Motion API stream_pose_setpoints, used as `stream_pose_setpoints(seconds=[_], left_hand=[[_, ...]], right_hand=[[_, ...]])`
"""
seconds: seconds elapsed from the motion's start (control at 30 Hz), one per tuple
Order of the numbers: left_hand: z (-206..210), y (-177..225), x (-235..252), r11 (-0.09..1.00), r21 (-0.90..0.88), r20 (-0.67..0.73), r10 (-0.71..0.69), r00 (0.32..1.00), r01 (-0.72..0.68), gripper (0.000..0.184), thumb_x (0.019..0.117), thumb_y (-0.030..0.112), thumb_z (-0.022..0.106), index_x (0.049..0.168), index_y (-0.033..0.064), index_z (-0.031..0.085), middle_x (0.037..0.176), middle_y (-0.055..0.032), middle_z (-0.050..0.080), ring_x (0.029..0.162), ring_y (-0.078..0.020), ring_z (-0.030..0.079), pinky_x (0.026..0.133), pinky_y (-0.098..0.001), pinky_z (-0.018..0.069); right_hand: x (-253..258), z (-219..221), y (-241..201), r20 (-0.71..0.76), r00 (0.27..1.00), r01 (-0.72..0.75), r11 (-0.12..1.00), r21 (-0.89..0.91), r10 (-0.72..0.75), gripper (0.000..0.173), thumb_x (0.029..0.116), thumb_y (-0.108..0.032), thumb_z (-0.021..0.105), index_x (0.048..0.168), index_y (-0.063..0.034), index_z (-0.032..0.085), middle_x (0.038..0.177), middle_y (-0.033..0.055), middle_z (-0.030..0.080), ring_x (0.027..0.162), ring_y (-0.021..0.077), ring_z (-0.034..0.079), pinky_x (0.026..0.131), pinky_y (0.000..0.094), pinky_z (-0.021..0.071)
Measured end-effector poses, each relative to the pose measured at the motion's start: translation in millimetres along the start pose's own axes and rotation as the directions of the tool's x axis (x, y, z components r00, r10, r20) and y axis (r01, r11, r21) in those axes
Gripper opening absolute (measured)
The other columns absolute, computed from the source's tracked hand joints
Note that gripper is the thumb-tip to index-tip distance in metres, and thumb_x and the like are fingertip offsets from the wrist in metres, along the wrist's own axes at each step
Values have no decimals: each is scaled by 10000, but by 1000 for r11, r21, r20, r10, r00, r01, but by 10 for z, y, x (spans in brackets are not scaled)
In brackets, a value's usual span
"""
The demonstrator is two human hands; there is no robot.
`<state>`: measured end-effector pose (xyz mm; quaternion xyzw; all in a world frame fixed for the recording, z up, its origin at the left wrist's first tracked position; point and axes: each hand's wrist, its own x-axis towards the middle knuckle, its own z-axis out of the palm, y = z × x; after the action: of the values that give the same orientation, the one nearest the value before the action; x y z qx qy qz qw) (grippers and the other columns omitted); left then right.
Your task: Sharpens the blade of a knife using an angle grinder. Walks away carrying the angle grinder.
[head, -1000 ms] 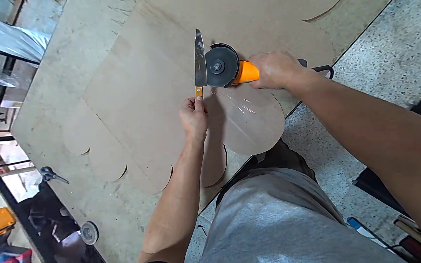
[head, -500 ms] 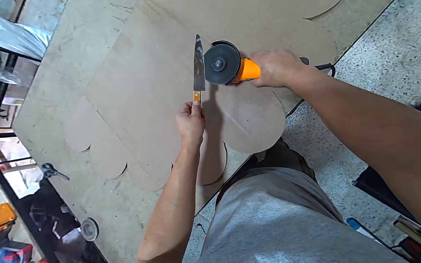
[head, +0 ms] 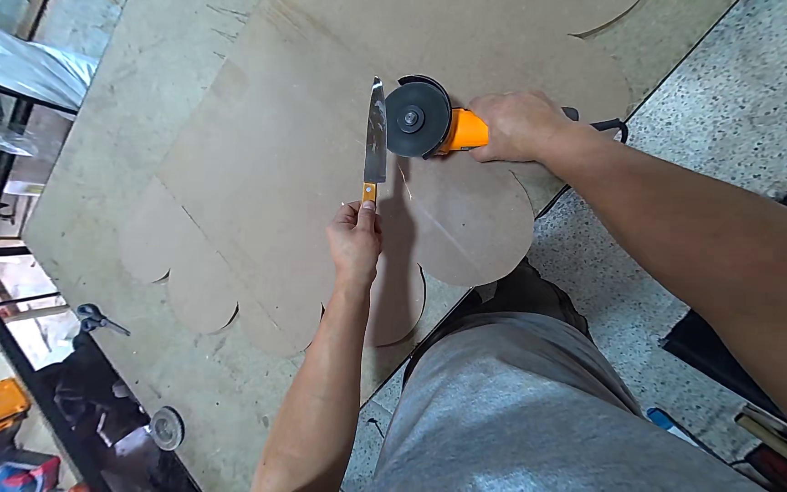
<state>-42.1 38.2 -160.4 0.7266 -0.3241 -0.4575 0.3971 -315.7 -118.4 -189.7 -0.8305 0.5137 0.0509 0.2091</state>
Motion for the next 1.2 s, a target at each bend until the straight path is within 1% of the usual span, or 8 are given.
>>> stream_pose_setpoints(seconds=[0.13,0.43,0.7,0.83,0.93,1.07,1.13,1.2], left_hand=[[-14,-28,-62,1000,6,19,-4,1000,4,199,1093,191,520,1073,27,632,689,-40,611,431,-75,428,380,-208,344],[-108,-52,-155,1000,-7,23,-23,999,23,195,1092,180,519,1073,25,636,680,-44,598,421,-71,401,370,-202,319],[-183,-63,-252,999,-13,30,-35,999,35,193,1090,162,515,1061,19,642,675,-50,602,419,-64,404,365,-193,309],[-229,-89,-289,999,3,42,-34,999,34,193,1090,169,520,1074,21,643,685,-49,607,420,-66,400,365,-196,309],[-242,-95,-319,999,19,51,-37,998,36,193,1088,165,523,1091,18,649,698,-54,614,426,-68,403,369,-197,310],[-253,-89,-363,998,33,58,-49,997,47,181,1081,158,537,1088,21,655,688,-53,607,430,-72,409,374,-201,315],[-275,-85,-412,997,54,78,-58,995,54,193,1087,188,531,1095,39,654,691,-45,601,427,-68,393,372,-201,308],[-301,-50,-486,993,88,96,-82,992,73,209,1096,245,517,1098,77,642,701,-34,588,425,-60,367,369,-191,289]], right_hand=[[-5,1,6,-13,1000,6,1000,9,-6,565,854,-459,778,1274,-128,599,1163,133,690,1047,367,689,826,622,539],[3,22,14,-11,1000,5,1000,12,-5,552,855,-458,777,1256,-125,597,1165,134,684,1042,367,687,819,622,535],[9,24,14,2,1000,2,1000,5,-2,568,860,-464,773,1272,-119,591,1180,136,680,1059,370,684,823,620,536],[8,30,18,-3,1000,4,1000,0,-4,566,861,-474,771,1264,-121,589,1169,134,680,1045,369,686,811,616,536],[2,17,14,8,1000,1,1000,-6,-1,578,866,-475,767,1288,-125,582,1181,137,681,1054,372,686,825,619,532],[3,20,18,-6,1000,12,1000,-11,-12,553,867,-473,766,1256,-122,591,1158,131,686,1034,364,690,818,610,535],[2,29,20,-23,1000,10,1000,8,-10,531,853,-453,777,1230,-123,602,1117,134,690,1008,371,691,793,623,533],[-9,24,10,-21,1000,3,1000,13,-2,528,851,-451,775,1230,-128,600,1114,131,691,1006,367,694,788,621,538]])
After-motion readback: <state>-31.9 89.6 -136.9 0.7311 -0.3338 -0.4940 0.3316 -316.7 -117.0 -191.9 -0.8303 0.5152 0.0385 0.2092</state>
